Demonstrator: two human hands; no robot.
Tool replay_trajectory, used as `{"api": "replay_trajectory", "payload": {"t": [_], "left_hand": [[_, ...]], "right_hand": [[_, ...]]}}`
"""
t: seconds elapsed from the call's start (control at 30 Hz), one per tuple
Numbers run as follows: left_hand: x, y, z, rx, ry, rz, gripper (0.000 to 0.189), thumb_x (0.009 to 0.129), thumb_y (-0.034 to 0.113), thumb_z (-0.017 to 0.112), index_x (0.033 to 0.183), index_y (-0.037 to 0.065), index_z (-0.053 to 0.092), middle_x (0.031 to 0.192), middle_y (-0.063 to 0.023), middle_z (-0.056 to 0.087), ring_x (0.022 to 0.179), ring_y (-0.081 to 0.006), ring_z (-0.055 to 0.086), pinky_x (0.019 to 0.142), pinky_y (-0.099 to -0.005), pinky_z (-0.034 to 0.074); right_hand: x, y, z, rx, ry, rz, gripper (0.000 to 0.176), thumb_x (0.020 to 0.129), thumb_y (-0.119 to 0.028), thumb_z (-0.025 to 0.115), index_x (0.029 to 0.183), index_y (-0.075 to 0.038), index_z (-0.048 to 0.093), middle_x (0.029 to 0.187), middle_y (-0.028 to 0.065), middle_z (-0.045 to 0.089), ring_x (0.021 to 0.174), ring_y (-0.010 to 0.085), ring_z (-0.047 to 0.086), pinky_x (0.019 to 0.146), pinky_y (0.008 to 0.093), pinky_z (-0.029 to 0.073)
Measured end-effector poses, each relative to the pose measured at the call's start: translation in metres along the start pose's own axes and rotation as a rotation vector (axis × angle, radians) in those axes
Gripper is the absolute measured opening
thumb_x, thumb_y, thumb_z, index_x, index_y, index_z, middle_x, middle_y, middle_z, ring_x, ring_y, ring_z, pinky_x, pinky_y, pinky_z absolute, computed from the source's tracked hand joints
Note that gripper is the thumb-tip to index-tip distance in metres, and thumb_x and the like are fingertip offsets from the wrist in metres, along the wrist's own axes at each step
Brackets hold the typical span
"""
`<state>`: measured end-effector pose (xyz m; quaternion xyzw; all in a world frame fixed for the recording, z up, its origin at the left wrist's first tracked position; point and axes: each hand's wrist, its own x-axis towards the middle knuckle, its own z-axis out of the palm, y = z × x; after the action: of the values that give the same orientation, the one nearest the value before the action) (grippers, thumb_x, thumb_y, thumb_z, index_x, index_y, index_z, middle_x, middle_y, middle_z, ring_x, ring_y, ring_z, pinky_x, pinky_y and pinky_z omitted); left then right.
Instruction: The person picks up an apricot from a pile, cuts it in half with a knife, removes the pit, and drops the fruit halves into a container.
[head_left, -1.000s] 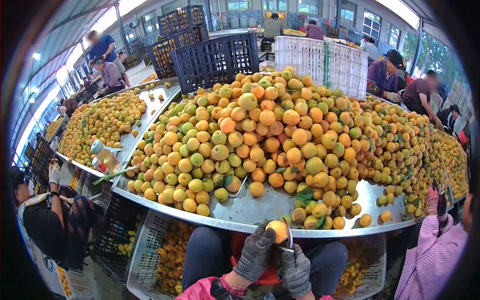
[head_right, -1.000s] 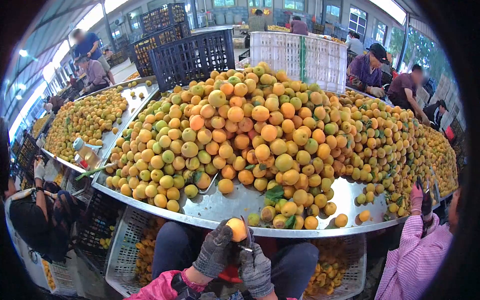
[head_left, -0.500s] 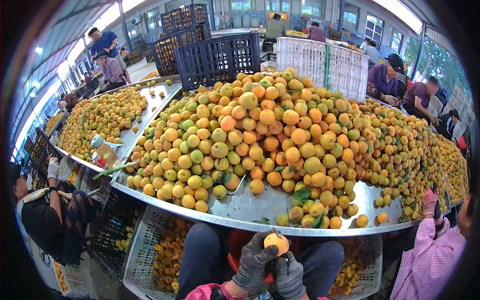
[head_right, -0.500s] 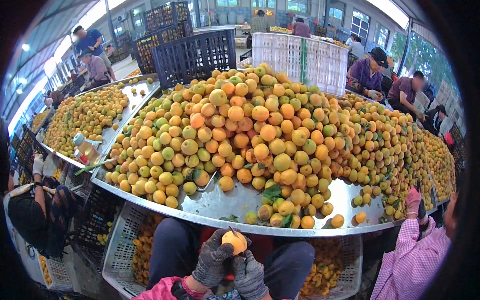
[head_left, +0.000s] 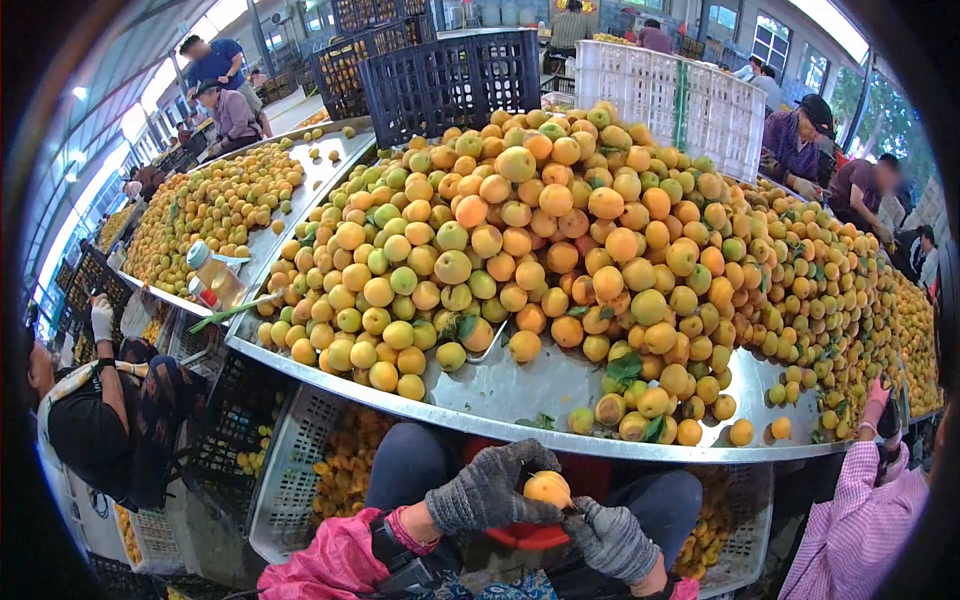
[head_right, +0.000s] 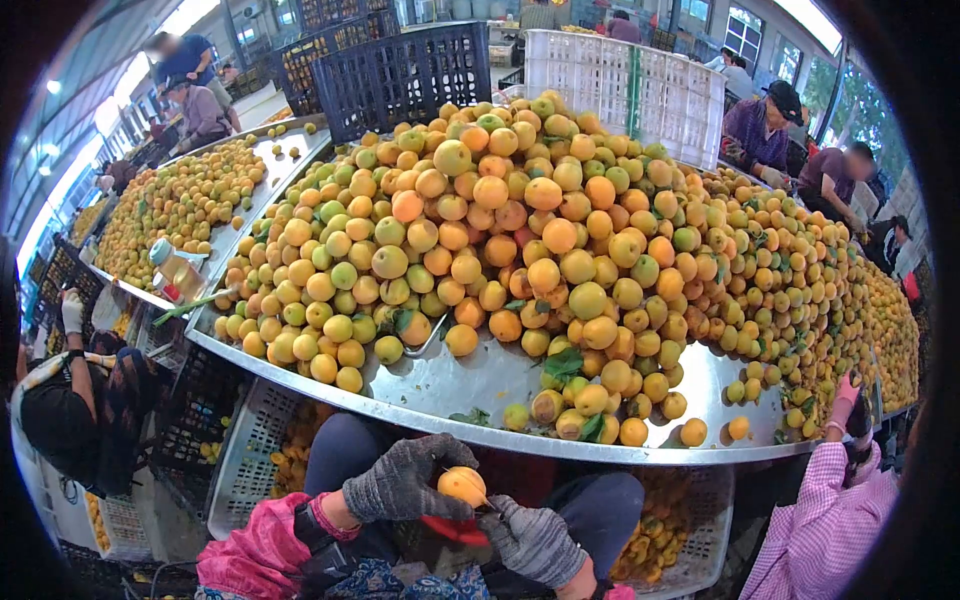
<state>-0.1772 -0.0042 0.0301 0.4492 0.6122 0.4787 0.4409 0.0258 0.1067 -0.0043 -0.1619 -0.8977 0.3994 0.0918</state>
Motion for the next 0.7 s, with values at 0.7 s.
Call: {"api": "replay_trajectory", "payload": {"t": [0.7], "left_hand": [[0.005, -0.015, -0.008, 0.901, -0.162, 0.363, 0.055, 0.061, 0.034, 0.074, 0.108, 0.008, 0.062, 0.100, -0.0062, 0.062, 0.106, -0.0269, 0.055, 0.111, -0.0490, 0.030]], "right_hand": [[0.017, -0.011, -0.015, -0.182, -0.304, 0.060, 0.054, 0.093, -0.039, 0.051, 0.133, -0.004, 0.045, 0.054, 0.0131, 0.057, 0.049, 0.0308, 0.060, 0.043, 0.0438, 0.045]]}}
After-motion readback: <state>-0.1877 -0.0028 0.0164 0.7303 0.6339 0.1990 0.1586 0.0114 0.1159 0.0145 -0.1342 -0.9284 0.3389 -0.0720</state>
